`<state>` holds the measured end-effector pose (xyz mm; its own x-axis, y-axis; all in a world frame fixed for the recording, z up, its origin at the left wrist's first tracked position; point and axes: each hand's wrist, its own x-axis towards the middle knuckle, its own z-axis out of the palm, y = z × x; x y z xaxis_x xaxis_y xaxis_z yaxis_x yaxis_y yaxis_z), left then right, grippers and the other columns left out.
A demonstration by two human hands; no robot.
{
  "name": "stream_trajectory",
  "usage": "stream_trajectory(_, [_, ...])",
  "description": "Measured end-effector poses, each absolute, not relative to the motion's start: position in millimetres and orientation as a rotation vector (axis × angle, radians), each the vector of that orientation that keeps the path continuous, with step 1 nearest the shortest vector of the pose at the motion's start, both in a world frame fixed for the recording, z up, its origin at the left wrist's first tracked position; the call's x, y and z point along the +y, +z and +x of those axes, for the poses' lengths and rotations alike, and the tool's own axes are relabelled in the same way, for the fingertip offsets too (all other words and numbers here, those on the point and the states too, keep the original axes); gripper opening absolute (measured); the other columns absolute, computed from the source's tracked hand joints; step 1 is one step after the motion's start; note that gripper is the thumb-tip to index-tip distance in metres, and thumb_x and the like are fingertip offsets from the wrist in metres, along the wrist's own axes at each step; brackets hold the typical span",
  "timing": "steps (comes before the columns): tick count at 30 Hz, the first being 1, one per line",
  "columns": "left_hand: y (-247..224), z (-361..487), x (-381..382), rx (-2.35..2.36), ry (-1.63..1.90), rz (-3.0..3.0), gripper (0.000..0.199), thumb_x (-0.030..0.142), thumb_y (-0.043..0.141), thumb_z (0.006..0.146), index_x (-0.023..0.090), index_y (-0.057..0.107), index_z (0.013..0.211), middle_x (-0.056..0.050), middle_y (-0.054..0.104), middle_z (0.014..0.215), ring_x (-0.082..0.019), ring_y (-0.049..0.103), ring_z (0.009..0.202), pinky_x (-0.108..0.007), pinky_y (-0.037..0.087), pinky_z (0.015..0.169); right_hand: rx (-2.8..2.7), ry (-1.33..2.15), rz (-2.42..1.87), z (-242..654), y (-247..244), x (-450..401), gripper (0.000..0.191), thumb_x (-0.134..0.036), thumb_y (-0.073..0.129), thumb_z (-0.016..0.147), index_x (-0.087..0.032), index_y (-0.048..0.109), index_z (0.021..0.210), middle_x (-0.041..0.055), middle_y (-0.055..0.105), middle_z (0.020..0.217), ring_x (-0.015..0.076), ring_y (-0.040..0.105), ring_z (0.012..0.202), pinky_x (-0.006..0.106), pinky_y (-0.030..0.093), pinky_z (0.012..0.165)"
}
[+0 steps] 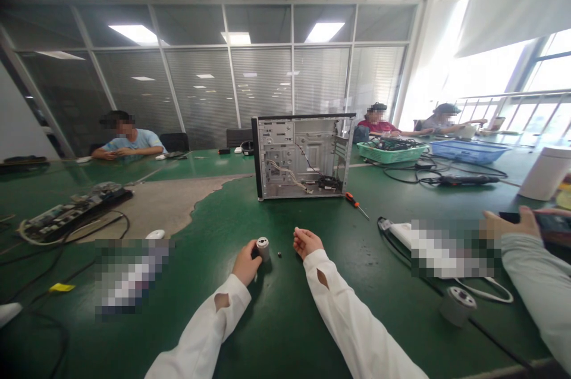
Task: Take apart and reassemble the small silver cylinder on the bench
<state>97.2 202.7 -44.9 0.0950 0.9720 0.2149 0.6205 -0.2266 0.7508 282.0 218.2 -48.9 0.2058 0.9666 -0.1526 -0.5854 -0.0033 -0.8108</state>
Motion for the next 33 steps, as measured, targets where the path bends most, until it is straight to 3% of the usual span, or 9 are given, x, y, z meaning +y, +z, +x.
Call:
stream_trajectory(6, [-42.6,97.5,201.8,1.558,0.969,1.885,0.039,0.003,0.046,0.059,0.018,0.053,0.094,-0.005,0.059,0.089,-0.017,0.052,0.086,-0.027,0.037,0.078,-0.662,1.278,-0.939,277.6,-47.9,216.5,0.034,-0.040,0.069,0.052,-0.015,0.046,0.052,-0.0028,0.055,0.049,0.0049,0.047,0.040,0.018,0.040,0.040])
stream_trajectory(10, [-45.2,97.1,203.7,1.482,1.020,1.863,0.041,-0.002,0.042,0.058,0.019,0.052,0.091,-0.002,0.060,0.088,-0.014,0.053,0.086,-0.026,0.037,0.081,-0.805,1.211,-0.978,267.9,-43.3,208.9,0.029,-0.033,0.071,0.047,-0.015,0.051,0.057,-0.0025,0.055,0.050,0.0067,0.046,0.042,0.018,0.035,0.038])
stream_trajectory(14, [-46.7,96.6,204.3,1.401,1.078,1.855,0.042,-0.006,0.038,0.056,0.018,0.051,0.088,-0.002,0.061,0.088,-0.013,0.055,0.086,-0.026,0.039,0.080,-1.242,0.862,-1.038,252.2,-32.6,187.4,0.027,-0.025,0.064,0.056,-0.019,0.058,0.081,0.0011,0.059,0.072,0.0123,0.053,0.064,0.020,0.040,0.048])
stream_trajectory(17, [-45.0,96.3,202.3,1.327,1.093,1.840,0.046,-0.008,0.037,0.055,0.019,0.051,0.089,-0.001,0.063,0.083,-0.012,0.057,0.081,-0.024,0.041,0.076,-1.663,0.564,-1.017,239.9,-24.0,168.9,0.038,-0.021,0.055,0.065,-0.023,0.052,0.103,0.0058,0.054,0.097,0.0172,0.050,0.085,0.024,0.044,0.058])
stream_trajectory(20, [-42.5,96.3,199.4,1.252,1.079,1.839,0.050,-0.007,0.037,0.054,0.019,0.049,0.095,0.000,0.064,0.079,-0.012,0.058,0.076,-0.024,0.043,0.073,-1.909,0.393,-0.992,231.0,-18.9,156.6,0.042,-0.017,0.050,0.068,-0.025,0.048,0.109,0.0068,0.048,0.106,0.0195,0.044,0.098,0.031,0.043,0.075])
stream_trajectory(23, [-42.2,97.1,197.4,1.212,1.036,1.852,0.050,-0.005,0.041,0.055,0.018,0.048,0.099,0.000,0.064,0.080,-0.012,0.058,0.078,-0.024,0.043,0.075,-2.018,0.306,-1.002,228.1,-18.0,151.3,0.035,-0.014,0.047,0.070,-0.025,0.051,0.104,0.0054,0.050,0.100,0.0179,0.045,0.096,0.034,0.038,0.084])
stream_trajectory(33, [-47.2,98.7,196.9,1.289,1.001,1.886,0.042,0.010,0.049,0.064,0.017,0.043,0.105,-0.001,0.065,0.076,-0.013,0.059,0.077,-0.028,0.040,0.079,-2.057,-0.006,-1.350,278.0,-22.2,119.4,0.026,-0.018,0.042,0.073,-0.020,0.048,0.099,0.0065,0.052,0.095,0.0174,0.048,0.087,0.029,0.040,0.075])
